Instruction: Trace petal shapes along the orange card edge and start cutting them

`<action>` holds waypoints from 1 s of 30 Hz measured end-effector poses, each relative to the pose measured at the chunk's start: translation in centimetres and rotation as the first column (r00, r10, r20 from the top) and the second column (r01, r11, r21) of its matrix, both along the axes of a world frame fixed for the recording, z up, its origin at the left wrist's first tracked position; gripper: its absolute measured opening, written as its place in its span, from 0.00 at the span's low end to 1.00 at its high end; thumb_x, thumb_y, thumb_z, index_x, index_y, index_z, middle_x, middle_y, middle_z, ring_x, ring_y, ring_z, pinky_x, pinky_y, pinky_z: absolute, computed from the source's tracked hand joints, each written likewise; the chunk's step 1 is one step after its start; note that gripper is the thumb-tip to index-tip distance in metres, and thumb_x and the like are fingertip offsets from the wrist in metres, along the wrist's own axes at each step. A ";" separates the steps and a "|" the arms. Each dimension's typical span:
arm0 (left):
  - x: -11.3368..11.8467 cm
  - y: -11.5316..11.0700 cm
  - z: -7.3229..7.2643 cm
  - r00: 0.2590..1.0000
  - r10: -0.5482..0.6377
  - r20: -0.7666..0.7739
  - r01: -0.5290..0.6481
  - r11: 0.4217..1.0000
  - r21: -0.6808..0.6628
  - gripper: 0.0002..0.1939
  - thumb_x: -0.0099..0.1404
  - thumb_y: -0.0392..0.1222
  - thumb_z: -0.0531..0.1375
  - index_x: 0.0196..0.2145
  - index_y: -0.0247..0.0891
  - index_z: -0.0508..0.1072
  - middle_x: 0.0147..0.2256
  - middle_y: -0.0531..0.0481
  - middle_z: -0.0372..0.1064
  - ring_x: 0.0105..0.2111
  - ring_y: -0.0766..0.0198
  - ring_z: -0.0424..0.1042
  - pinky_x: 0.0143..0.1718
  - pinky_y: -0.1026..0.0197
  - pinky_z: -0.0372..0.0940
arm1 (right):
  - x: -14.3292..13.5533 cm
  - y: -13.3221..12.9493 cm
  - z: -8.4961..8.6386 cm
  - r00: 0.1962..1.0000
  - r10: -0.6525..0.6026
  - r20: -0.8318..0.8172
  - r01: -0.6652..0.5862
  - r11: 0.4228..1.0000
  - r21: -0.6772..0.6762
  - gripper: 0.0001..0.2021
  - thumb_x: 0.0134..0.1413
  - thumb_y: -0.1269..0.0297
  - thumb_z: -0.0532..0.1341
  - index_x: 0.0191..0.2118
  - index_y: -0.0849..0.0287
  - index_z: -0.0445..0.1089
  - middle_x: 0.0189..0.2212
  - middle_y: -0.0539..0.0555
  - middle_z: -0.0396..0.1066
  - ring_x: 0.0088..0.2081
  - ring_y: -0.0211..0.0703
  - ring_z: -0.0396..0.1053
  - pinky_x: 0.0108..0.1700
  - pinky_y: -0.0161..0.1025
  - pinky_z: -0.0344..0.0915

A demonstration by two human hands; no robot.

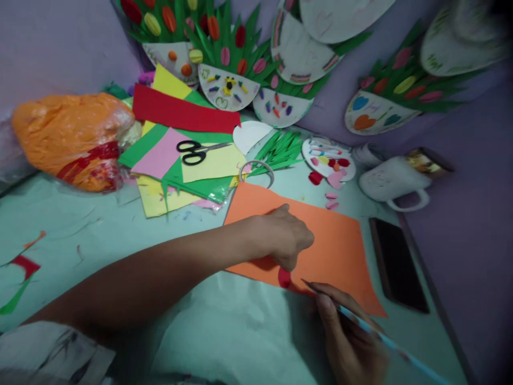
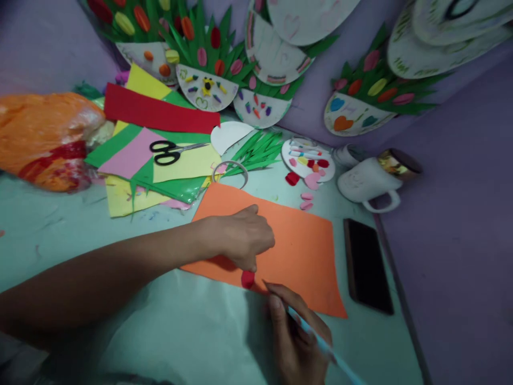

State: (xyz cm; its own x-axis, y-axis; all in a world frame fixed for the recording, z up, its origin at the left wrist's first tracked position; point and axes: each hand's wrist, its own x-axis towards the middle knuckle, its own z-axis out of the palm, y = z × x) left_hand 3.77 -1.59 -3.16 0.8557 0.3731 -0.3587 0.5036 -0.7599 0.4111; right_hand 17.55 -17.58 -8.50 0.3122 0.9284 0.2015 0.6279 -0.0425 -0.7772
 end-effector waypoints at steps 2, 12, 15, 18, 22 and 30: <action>-0.1 0.0 0.1 1.000 0.007 -0.004 -0.007 1.000 0.024 0.22 0.50 0.42 0.68 0.17 0.38 0.55 0.21 0.52 0.61 0.31 0.58 0.64 0.48 0.46 0.54 | 1.5 0.4 1.0 0.998 -0.059 0.004 0.059 0.996 0.062 0.10 0.54 0.55 0.62 0.37 0.54 0.75 0.26 0.51 0.76 0.25 0.43 0.73 0.28 0.37 0.69; -0.3 -0.1 -0.1 0.994 0.104 -0.012 -0.104 0.994 0.014 0.17 0.51 0.41 0.68 0.24 0.38 0.60 0.30 0.51 0.63 0.36 0.57 0.64 0.44 0.53 0.56 | 13.4 7.1 2.8 0.766 -0.348 0.541 0.444 0.894 -0.054 0.28 0.49 0.46 0.58 0.46 0.66 0.66 0.34 0.64 0.75 0.34 0.56 0.74 0.31 0.46 0.67; -0.3 -0.2 0.0 0.988 0.151 -0.013 -0.151 0.988 -0.017 0.18 0.50 0.40 0.68 0.23 0.38 0.59 0.30 0.52 0.62 0.36 0.58 0.63 0.44 0.52 0.55 | 13.7 8.6 1.9 0.759 -0.257 0.598 0.447 0.874 -0.191 0.27 0.48 0.47 0.59 0.46 0.67 0.66 0.34 0.66 0.75 0.35 0.58 0.75 0.32 0.47 0.67; -0.3 -0.2 -0.1 0.985 0.170 0.015 -0.169 0.985 -0.018 0.17 0.50 0.38 0.68 0.23 0.37 0.59 0.30 0.53 0.63 0.35 0.60 0.62 0.46 0.51 0.54 | 13.4 9.4 1.5 0.741 -0.252 0.623 0.476 0.851 -0.221 0.26 0.45 0.47 0.61 0.43 0.65 0.68 0.35 0.68 0.75 0.39 0.64 0.74 0.34 0.50 0.67; -0.2 -0.2 -0.4 0.983 0.184 0.002 -0.184 0.983 -0.013 0.15 0.49 0.38 0.66 0.23 0.38 0.60 0.30 0.52 0.63 0.34 0.60 0.62 0.46 0.51 0.54 | 13.2 9.8 1.6 0.729 -0.253 0.636 0.507 0.824 -0.254 0.25 0.45 0.48 0.61 0.42 0.64 0.67 0.34 0.67 0.75 0.39 0.65 0.74 0.35 0.51 0.67; 0.0 -0.2 -0.3 0.978 0.206 -0.040 -0.207 0.978 -0.020 0.10 0.47 0.33 0.60 0.24 0.38 0.60 0.31 0.51 0.63 0.34 0.59 0.60 0.44 0.51 0.54 | 13.5 9.9 1.7 0.744 -0.280 0.607 0.519 0.814 -0.262 0.25 0.45 0.47 0.61 0.43 0.64 0.67 0.35 0.67 0.74 0.39 0.64 0.74 0.33 0.50 0.67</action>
State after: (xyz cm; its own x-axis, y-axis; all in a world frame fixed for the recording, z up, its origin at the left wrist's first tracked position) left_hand 3.81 -1.82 -3.43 0.7469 0.5310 -0.4003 0.6640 -0.6283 0.4055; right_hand 31.03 -7.66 -6.81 0.6295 0.7708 0.0978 0.7720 -0.6062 -0.1913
